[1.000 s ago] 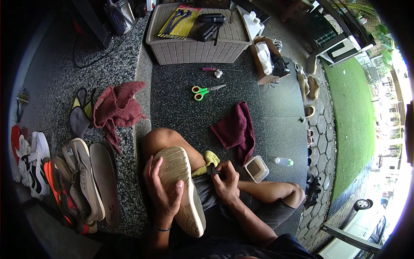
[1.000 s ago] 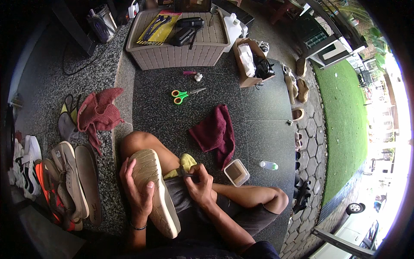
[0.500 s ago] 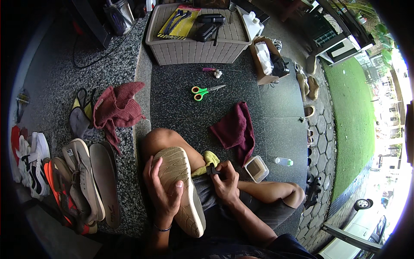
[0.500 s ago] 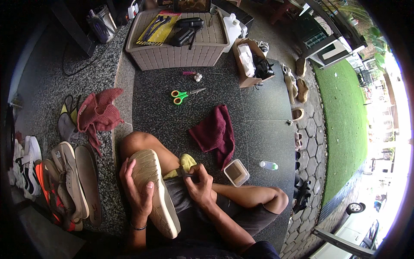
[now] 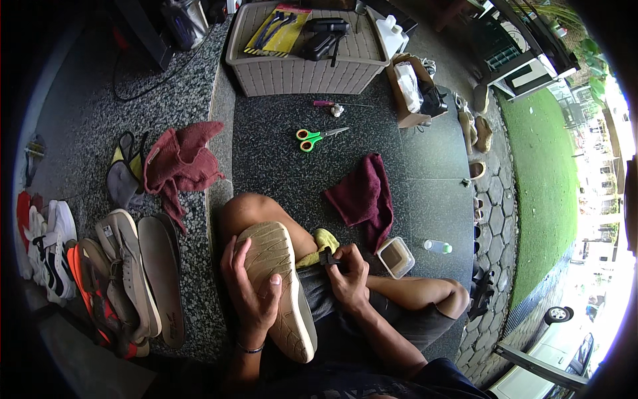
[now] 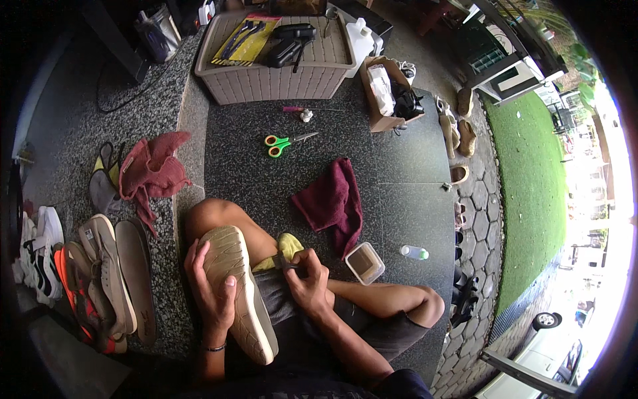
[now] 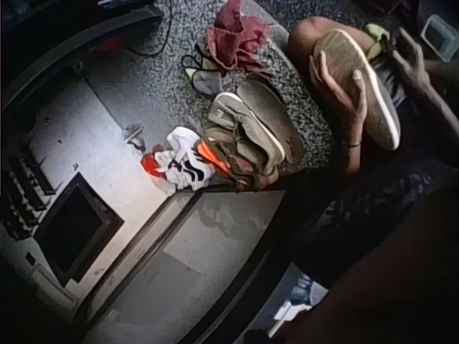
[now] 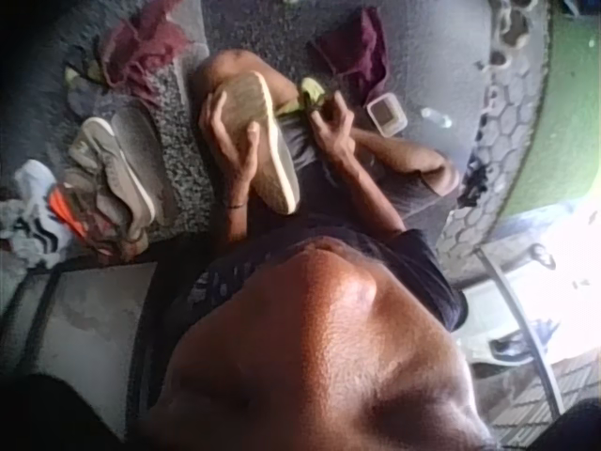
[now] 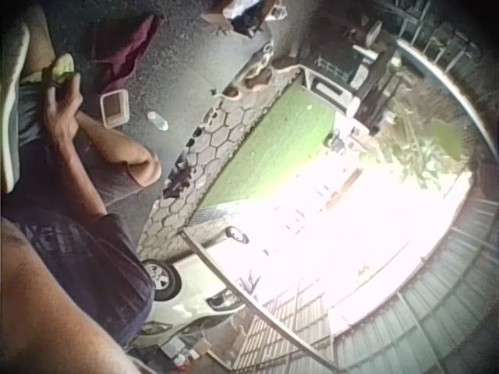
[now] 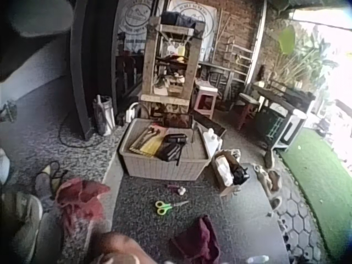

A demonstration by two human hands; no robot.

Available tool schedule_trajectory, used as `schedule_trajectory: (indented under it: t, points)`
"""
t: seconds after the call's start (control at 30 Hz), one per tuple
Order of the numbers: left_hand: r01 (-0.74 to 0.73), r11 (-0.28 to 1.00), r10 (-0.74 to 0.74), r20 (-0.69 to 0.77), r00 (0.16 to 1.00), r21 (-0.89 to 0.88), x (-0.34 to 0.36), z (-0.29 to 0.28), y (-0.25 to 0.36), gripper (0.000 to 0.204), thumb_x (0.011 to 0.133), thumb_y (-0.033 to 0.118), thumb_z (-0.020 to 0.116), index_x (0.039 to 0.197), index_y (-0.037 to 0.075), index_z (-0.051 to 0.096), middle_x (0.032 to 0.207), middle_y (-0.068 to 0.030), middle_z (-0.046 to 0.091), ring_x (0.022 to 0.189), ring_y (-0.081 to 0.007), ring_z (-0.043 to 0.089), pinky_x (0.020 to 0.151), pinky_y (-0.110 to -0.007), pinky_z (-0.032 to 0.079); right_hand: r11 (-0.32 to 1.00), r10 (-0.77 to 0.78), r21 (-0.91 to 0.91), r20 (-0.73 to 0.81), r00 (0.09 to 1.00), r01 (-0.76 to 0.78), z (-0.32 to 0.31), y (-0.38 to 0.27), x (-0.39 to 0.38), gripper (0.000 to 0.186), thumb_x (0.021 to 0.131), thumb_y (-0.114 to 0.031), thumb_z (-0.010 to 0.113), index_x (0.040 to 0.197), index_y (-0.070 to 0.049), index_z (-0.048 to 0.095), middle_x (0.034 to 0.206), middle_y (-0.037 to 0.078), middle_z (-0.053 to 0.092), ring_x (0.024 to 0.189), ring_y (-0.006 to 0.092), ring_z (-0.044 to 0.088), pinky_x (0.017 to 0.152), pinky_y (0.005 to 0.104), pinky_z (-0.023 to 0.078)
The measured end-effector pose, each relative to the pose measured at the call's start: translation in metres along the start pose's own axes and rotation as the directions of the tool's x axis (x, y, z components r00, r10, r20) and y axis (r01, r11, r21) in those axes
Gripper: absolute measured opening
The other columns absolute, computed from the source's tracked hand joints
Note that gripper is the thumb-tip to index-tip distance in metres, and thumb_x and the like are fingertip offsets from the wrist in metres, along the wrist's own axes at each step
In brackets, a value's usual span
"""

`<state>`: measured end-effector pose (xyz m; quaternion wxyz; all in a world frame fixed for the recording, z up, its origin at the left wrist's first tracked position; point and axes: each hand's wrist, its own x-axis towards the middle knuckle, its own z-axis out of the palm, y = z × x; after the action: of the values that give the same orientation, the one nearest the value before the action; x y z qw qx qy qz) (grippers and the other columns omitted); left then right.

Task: Cleaning and applying adhesive to the sole of a shoe during a repair process.

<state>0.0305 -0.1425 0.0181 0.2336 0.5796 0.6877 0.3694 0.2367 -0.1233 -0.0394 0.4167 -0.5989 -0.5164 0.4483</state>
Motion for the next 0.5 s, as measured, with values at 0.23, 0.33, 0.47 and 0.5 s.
schedule_trajectory:
  t: [0.23, 0.33, 0.47, 0.5]
  points:
    - [-0.060, 0.991, 0.054, -0.048, 0.997, -0.122, 0.005, -0.006, 0.005, 0.063, 0.098, 0.041, 0.064, 0.145, 0.002, 0.050, 0.150, -0.0267, 0.040, 0.139, -0.0400, 0.043, 0.116, -0.052, 0.037, 0.999, -0.011, 0.033, -0.050, 0.999, 0.012, -0.005, -0.009, 0.006, 0.016, 0.091, 0.001, 0.067, 0.094, -0.002, 0.051, 0.083, 0.002, 0.058, 0.079, 0.0074, 0.054, 0.074, 0.0238, 0.047]
    - [-0.054, 0.983, 0.047, -0.044, 0.998, -0.175, 0.008, -0.012, -0.003, 0.060, 0.097, 0.039, 0.065, 0.142, 0.002, 0.053, 0.150, -0.0250, 0.041, 0.139, -0.0384, 0.043, 0.116, -0.051, 0.036, 0.985, -0.039, 0.169, -0.043, 0.998, 0.046, 0.001, -0.001, 0.009, 0.016, 0.091, 0.006, 0.063, 0.094, -0.003, 0.051, 0.088, 0.000, 0.056, 0.082, 0.0057, 0.052, 0.076, 0.0219, 0.045]
    - [-0.018, 0.956, 0.005, -0.045, 0.999, -0.293, 0.007, -0.014, -0.006, 0.056, 0.096, 0.033, 0.066, 0.141, 0.002, 0.053, 0.149, -0.0227, 0.043, 0.140, -0.0365, 0.043, 0.117, -0.050, 0.036, 0.981, -0.022, 0.192, -0.044, 0.999, 0.030, 0.000, 0.003, 0.008, 0.017, 0.092, 0.006, 0.064, 0.095, -0.003, 0.051, 0.088, -0.001, 0.055, 0.081, 0.0046, 0.050, 0.075, 0.0204, 0.043]
    - [-0.034, 0.950, 0.016, -0.062, 0.998, -0.309, 0.009, -0.015, -0.005, 0.055, 0.094, 0.024, 0.067, 0.142, 0.001, 0.052, 0.148, -0.0214, 0.045, 0.139, -0.0349, 0.044, 0.118, -0.048, 0.036, 0.980, -0.024, 0.195, -0.044, 0.999, 0.032, 0.000, 0.001, 0.008, 0.017, 0.092, 0.007, 0.064, 0.095, -0.003, 0.051, 0.088, -0.001, 0.055, 0.081, 0.0044, 0.050, 0.075, 0.0201, 0.043]
